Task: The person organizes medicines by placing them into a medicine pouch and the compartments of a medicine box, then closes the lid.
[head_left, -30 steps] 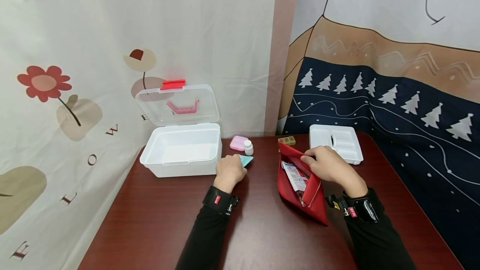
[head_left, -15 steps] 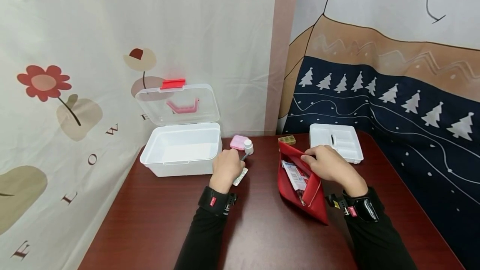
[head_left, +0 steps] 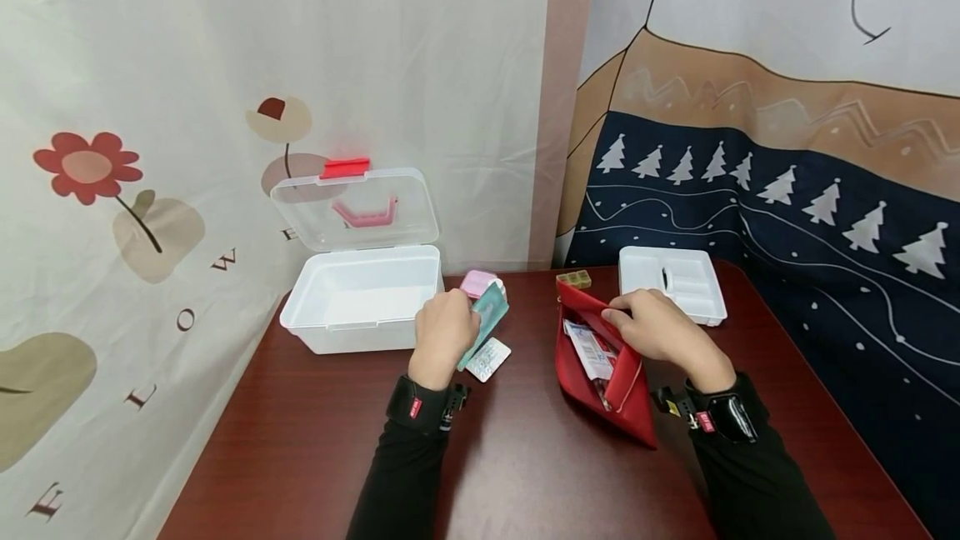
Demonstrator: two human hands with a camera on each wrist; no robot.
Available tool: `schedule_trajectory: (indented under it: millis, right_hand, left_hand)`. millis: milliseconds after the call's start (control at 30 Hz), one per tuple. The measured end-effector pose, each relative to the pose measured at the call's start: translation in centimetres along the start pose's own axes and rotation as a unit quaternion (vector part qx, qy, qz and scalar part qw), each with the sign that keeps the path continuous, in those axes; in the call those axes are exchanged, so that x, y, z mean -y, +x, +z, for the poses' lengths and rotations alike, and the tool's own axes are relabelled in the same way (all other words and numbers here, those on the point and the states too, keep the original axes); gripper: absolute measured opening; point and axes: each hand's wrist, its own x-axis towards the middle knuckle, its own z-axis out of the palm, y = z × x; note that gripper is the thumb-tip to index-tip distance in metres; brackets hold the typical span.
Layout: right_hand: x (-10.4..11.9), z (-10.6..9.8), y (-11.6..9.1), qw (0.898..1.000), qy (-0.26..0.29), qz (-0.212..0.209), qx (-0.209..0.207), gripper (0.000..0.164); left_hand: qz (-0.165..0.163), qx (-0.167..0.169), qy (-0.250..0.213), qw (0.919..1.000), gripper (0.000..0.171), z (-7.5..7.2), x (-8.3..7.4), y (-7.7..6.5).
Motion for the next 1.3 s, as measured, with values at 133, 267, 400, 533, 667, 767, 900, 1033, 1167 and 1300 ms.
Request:
schedule_trajectory:
  millis: [133,267,400,533,667,767,900,1033,1167,1300]
  right_hand:
    - [0.0,-0.1,0.0,1.000,0.000,-0.001,-0.002,0.027]
    - [0.0,-0.2,0.0,1.000,0.001,-0.001,-0.001,0.027]
    - [0.0,-0.2,0.0,1.000,0.003,0.001,0.002,0.028]
    - [0.0,-0.1,0.0,1.000,0.002,0.002,0.000,0.028]
    - [0.0,-0.1,0.0,1.000,-0.001,0.001,-0.003,0.027]
    - [-0.1,0.0,0.1,1.000,-0.005,0.000,-0.007,0.026]
    - [0.0,0.0,0.1,1.000,-0.006,-0.001,-0.008,0.026]
    - [0.0,0.1,0.1,1.000,-0.002,0.001,-0.006,0.026]
    - [0.0,0.1,0.1,1.000,0.000,0.003,-0.003,0.026]
    - [0.0,0.1,0.1,1.000,0.000,0.002,-0.002,0.026]
  left_hand:
    - [0.012,-0.010,-0.060,0.9981,0.023,-2.1,-1.1,-0.5]
    - [0.009,0.012,-0.152,0.9883,0.008,-4.3,-2.8,-1.1]
    - [-0.010,0.046,-0.236,0.9705,0.013,-5.1,-3.9,-1.3]
    - [-0.023,0.069,-0.279,0.9576,0.017,-5.1,-4.5,-1.4]
    - [-0.036,0.106,-0.300,0.9472,0.016,-4.9,-5.1,-1.5]
    - [-0.048,0.139,-0.320,0.9360,0.014,-4.9,-5.4,-1.6]
    - [-0.052,0.160,-0.313,0.9347,0.014,-4.6,-5.6,-1.7]
    - [-0.042,0.161,-0.299,0.9396,0.014,-3.5,-6.1,-1.7]
    - [-0.054,0.171,-0.309,0.9340,0.014,-2.4,-7.0,-1.8]
    - [-0.083,0.192,-0.343,0.9160,0.013,-1.3,-7.9,-1.9]
